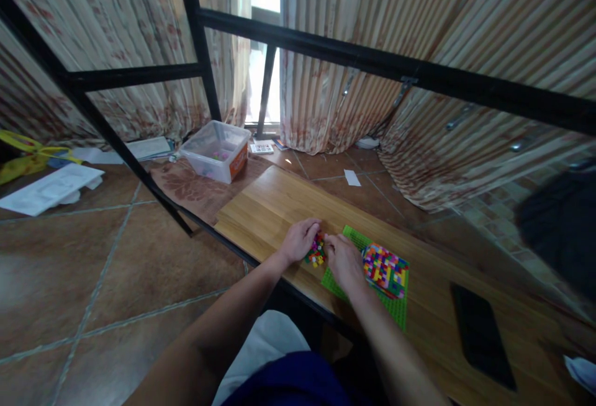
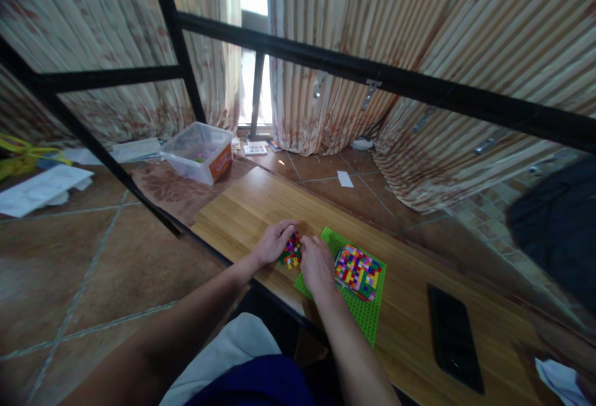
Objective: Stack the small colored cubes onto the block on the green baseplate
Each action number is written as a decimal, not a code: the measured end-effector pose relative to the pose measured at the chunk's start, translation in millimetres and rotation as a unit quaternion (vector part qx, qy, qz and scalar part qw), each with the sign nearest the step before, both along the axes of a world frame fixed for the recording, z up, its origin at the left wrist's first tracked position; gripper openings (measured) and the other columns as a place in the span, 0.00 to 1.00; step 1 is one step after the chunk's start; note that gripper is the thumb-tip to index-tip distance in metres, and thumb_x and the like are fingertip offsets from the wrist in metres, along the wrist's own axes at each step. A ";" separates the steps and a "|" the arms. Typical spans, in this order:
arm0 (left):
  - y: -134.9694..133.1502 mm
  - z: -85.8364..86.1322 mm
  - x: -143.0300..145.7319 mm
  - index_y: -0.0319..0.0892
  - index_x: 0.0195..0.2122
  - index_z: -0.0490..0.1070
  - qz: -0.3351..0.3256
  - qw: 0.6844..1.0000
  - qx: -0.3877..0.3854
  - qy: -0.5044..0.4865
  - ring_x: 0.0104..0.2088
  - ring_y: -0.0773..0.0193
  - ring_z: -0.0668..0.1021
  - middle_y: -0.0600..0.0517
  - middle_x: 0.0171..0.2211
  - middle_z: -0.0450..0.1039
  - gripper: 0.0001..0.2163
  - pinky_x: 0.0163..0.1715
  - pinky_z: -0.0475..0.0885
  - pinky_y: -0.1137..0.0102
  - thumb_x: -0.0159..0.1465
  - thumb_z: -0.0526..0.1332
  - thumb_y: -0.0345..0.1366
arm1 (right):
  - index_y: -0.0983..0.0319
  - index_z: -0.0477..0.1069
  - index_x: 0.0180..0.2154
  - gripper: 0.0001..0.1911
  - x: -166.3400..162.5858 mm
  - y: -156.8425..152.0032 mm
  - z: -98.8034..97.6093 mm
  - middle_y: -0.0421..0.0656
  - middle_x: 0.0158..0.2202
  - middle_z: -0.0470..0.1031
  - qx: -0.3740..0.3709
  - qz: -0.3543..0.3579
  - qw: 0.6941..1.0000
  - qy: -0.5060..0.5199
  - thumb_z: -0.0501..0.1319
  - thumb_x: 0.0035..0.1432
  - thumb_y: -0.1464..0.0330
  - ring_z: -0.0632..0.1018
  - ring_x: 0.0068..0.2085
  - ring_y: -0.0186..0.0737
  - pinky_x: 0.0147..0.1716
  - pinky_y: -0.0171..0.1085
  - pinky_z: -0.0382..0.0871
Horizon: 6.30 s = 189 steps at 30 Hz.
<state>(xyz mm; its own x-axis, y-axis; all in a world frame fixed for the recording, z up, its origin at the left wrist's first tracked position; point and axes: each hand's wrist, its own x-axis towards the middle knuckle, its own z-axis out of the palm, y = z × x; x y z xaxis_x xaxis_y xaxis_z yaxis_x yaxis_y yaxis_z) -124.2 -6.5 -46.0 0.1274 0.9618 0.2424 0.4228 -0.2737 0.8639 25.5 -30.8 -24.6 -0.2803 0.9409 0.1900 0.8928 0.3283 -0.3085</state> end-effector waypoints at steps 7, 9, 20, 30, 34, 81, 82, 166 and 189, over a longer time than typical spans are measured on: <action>-1.5 1.2 -1.3 0.41 0.47 0.73 -0.001 1.000 0.000 -0.003 0.44 0.60 0.78 0.48 0.40 0.79 0.18 0.49 0.71 0.66 0.70 0.46 0.42 | 0.59 0.76 0.39 0.15 39.6 -30.3 19.5 0.47 0.39 0.76 0.061 -0.044 0.986 0.148 0.51 0.63 0.65 0.75 0.41 0.43 0.44 0.42 0.67; -1.1 0.8 -1.6 0.41 0.47 0.73 -0.002 1.000 -0.002 -0.001 0.43 0.61 0.78 0.48 0.40 0.79 0.18 0.49 0.71 0.66 0.70 0.47 0.42 | 0.59 0.76 0.39 0.15 58.2 -36.5 21.9 0.47 0.40 0.76 0.077 -0.078 0.976 0.187 0.52 0.62 0.62 0.76 0.43 0.45 0.46 0.44 0.67; 1.5 -1.1 -0.3 0.40 0.47 0.72 -0.001 1.000 -0.006 -0.006 0.40 0.61 0.79 0.48 0.37 0.78 0.18 0.46 0.72 0.68 0.69 0.47 0.41 | 0.60 0.76 0.36 0.17 101.9 -30.1 19.5 0.46 0.37 0.77 0.076 -0.162 0.963 0.200 0.53 0.60 0.57 0.76 0.40 0.43 0.43 0.41 0.67; 1.6 -0.6 -0.8 0.40 0.46 0.73 -0.005 1.000 -0.007 -0.002 0.42 0.61 0.78 0.48 0.39 0.78 0.18 0.48 0.71 0.68 0.69 0.47 0.42 | 0.58 0.80 0.33 0.16 100.9 -16.8 -6.0 0.46 0.39 0.73 0.167 -0.189 0.949 0.187 0.59 0.56 0.55 0.71 0.42 0.45 0.45 0.45 0.64; 1.7 -0.9 -1.1 0.41 0.47 0.73 -0.006 1.000 -0.008 0.005 0.42 0.61 0.79 0.49 0.38 0.79 0.18 0.48 0.71 0.68 0.69 0.46 0.42 | 0.58 0.80 0.32 0.16 102.0 -15.0 -10.1 0.46 0.40 0.73 0.167 -0.206 0.946 0.187 0.60 0.55 0.54 0.71 0.43 0.45 0.46 0.46 0.63; 1.4 -1.2 -0.1 0.41 0.46 0.73 0.000 1.000 -0.007 0.015 0.44 0.60 0.78 0.48 0.40 0.78 0.18 0.50 0.70 0.67 0.70 0.46 0.41 | 0.63 0.78 0.40 0.22 92.7 -8.0 10.8 0.50 0.39 0.79 0.157 -0.168 0.966 0.115 0.51 0.62 0.56 0.75 0.41 0.46 0.47 0.46 0.64; 1.1 -0.6 -0.1 0.41 0.46 0.73 0.002 1.000 -0.009 0.015 0.43 0.61 0.78 0.48 0.40 0.79 0.18 0.50 0.71 0.67 0.70 0.46 0.42 | 0.62 0.77 0.40 0.20 85.5 -8.8 15.1 0.49 0.39 0.79 0.172 -0.149 0.969 0.099 0.51 0.63 0.58 0.74 0.42 0.46 0.48 0.46 0.63; 2.3 -1.5 -1.5 0.41 0.46 0.72 -0.008 1.000 -0.009 0.003 0.41 0.62 0.78 0.49 0.37 0.78 0.19 0.46 0.72 0.67 0.70 0.45 0.44 | 0.58 0.74 0.35 0.14 105.5 -12.4 19.3 0.44 0.35 0.78 0.020 -0.160 0.983 0.089 0.53 0.57 0.60 0.77 0.37 0.42 0.38 0.40 0.66; 3.0 -1.2 -1.7 0.42 0.43 0.73 -0.013 1.000 -0.003 0.018 0.43 0.61 0.78 0.48 0.40 0.78 0.19 0.48 0.71 0.67 0.70 0.44 0.43 | 0.64 0.76 0.40 0.25 104.8 -7.2 2.3 0.52 0.39 0.76 0.101 -0.205 0.969 0.096 0.50 0.60 0.54 0.74 0.41 0.47 0.44 0.44 0.65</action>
